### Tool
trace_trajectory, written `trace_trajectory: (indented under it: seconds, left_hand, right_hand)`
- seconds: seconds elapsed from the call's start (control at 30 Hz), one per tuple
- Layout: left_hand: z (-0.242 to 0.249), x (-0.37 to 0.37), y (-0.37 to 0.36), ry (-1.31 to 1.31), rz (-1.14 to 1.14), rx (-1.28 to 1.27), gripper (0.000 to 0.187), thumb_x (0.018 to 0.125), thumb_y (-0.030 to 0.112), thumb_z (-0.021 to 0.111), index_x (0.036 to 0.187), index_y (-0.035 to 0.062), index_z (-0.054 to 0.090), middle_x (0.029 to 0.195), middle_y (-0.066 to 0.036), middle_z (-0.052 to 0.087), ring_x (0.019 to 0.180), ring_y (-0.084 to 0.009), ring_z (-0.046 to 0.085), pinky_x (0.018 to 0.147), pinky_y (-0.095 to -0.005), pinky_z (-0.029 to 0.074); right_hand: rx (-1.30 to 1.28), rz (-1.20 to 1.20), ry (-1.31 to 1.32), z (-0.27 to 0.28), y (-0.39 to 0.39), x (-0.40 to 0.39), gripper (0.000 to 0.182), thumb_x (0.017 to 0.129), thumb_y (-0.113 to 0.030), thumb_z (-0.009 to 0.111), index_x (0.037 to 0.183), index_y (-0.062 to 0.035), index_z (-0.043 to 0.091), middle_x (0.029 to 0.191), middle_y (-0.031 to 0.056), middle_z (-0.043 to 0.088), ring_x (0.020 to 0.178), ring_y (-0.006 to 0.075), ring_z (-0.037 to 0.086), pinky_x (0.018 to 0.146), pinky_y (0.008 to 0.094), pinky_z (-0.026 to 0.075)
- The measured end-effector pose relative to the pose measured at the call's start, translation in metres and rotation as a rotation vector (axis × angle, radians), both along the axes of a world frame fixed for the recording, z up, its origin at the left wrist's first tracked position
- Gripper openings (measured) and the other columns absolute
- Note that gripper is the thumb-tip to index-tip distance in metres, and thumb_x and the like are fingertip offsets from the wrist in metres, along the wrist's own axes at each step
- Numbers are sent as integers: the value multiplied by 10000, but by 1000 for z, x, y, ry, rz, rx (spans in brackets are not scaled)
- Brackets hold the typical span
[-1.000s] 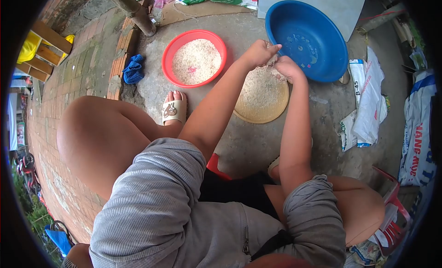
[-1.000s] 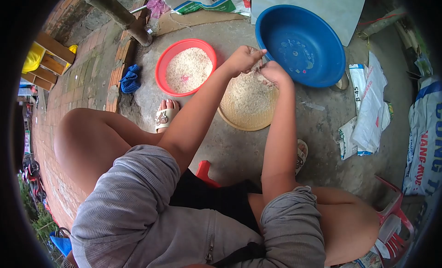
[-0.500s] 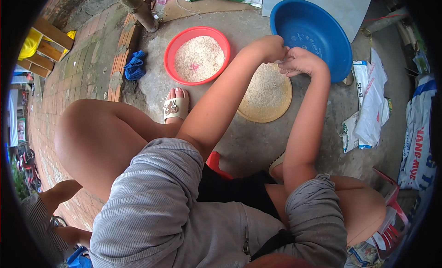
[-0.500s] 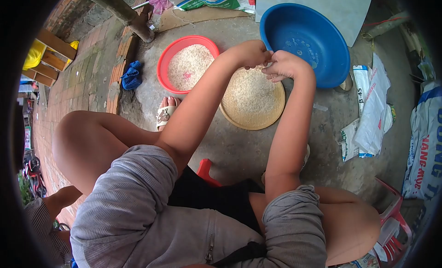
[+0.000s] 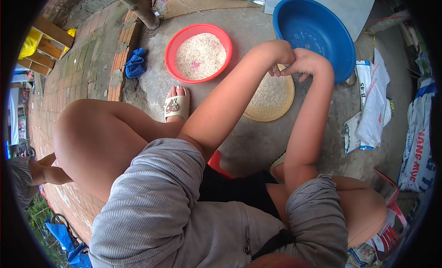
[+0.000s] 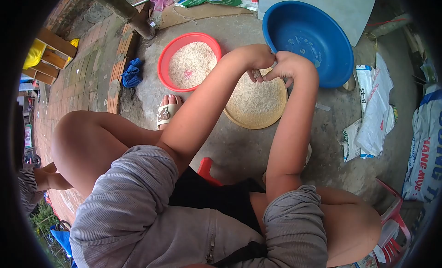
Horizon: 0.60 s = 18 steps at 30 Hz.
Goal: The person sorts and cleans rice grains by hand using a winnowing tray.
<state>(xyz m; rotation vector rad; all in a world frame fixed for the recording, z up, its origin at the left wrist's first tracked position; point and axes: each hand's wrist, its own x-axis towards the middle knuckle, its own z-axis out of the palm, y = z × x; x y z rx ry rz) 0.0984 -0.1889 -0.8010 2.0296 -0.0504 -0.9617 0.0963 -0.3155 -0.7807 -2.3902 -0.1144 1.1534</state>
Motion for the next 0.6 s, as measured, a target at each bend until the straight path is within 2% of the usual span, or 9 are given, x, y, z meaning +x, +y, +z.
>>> trace_trajectory:
  seconds: [0.13, 0.2, 0.27, 0.3, 0.37, 0.4, 0.47, 0.53, 0.6]
  left_hand:
    - [-2, -3, 0, 4, -33, 65, 386, 737, 117, 615, 1082, -56, 599, 1014, -229, 619, 710, -308, 672, 597, -399, 566]
    - [-3, -5, 1, -23, -70, 76, 408, 750, 125, 602, 1117, -53, 583, 1061, -233, 604, 729, -319, 671, 608, -410, 565]
    - [-28, -1, 1, -15, -41, 115, 449, 832, 254, 555, 1184, -24, 552, 1204, -229, 537, 849, -338, 656, 630, -424, 559]
    - [-43, 1, 2, -17, -41, 117, 449, 832, 254, 555, 1184, -24, 552, 1204, -229, 537, 849, -338, 656, 630, -424, 559]
    - [-83, 4, 5, 98, -95, 152, 678, 935, 498, 299, 1365, -26, 298, 1372, -216, 381, 1123, -414, 513, 725, -485, 556]
    - [-108, -4, 7, -36, -4, 195, 802, 904, 596, 287, 1389, -40, 237, 1395, -236, 344, 1207, -396, 445, 883, -476, 481]
    - [-162, -6, 25, -285, -22, 353, 799, 900, 571, 345, 1391, -51, 236, 1391, -248, 345, 1244, -361, 419, 990, -407, 392]
    - [-193, -18, 50, -387, 216, 231, 684, 899, 469, 426, 1346, -44, 350, 1342, -256, 410, 1239, -344, 426, 1026, -358, 340]
    - [-210, -40, 62, -487, 614, 160, 523, 878, 365, 488, 1247, -5, 493, 1237, -241, 509, 1151, -363, 488, 992, -400, 365]
  right_hand:
    - [-1, -15, 2, 2, 3, -3, 635, 671, -236, 772, 1220, -68, 500, 1178, 104, 575, 1108, 256, 538, 798, 429, 529]
    - [44, -19, 30, 6, 4, -4, 651, 692, -219, 758, 1251, -30, 483, 1192, 175, 553, 1064, 296, 565, 760, 402, 547]
    - [47, -47, 69, -15, 0, 5, 614, 702, -228, 748, 1226, -40, 490, 1171, 141, 562, 1043, 277, 575, 789, 422, 535]
    - [50, -75, 107, -31, -3, 10, 576, 713, -238, 738, 1202, -50, 497, 1150, 106, 571, 1021, 258, 585, 818, 442, 524]
    - [71, -77, 126, -69, -2, 12, 524, 740, -226, 712, 1184, -39, 505, 1153, 106, 568, 1009, 249, 590, 826, 432, 516]
    - [89, -78, 145, -97, -3, 15, 473, 768, -214, 685, 1166, -28, 512, 1156, 106, 565, 998, 240, 594, 834, 422, 508]
    - [315, -110, -204, -220, -22, 25, 385, 800, -192, 638, 1127, -18, 531, 1185, 139, 548, 1043, 262, 568, 863, 394, 467]
    - [206, -475, -892, -229, -13, -20, 346, 817, -204, 609, 1105, -23, 546, 1158, 180, 550, 1056, 298, 541, 872, 368, 429]
    - [-227, -680, -1010, -239, -19, -53, 341, 825, -217, 588, 1131, -71, 549, 1126, 186, 542, 1027, 329, 527, 910, 403, 398]
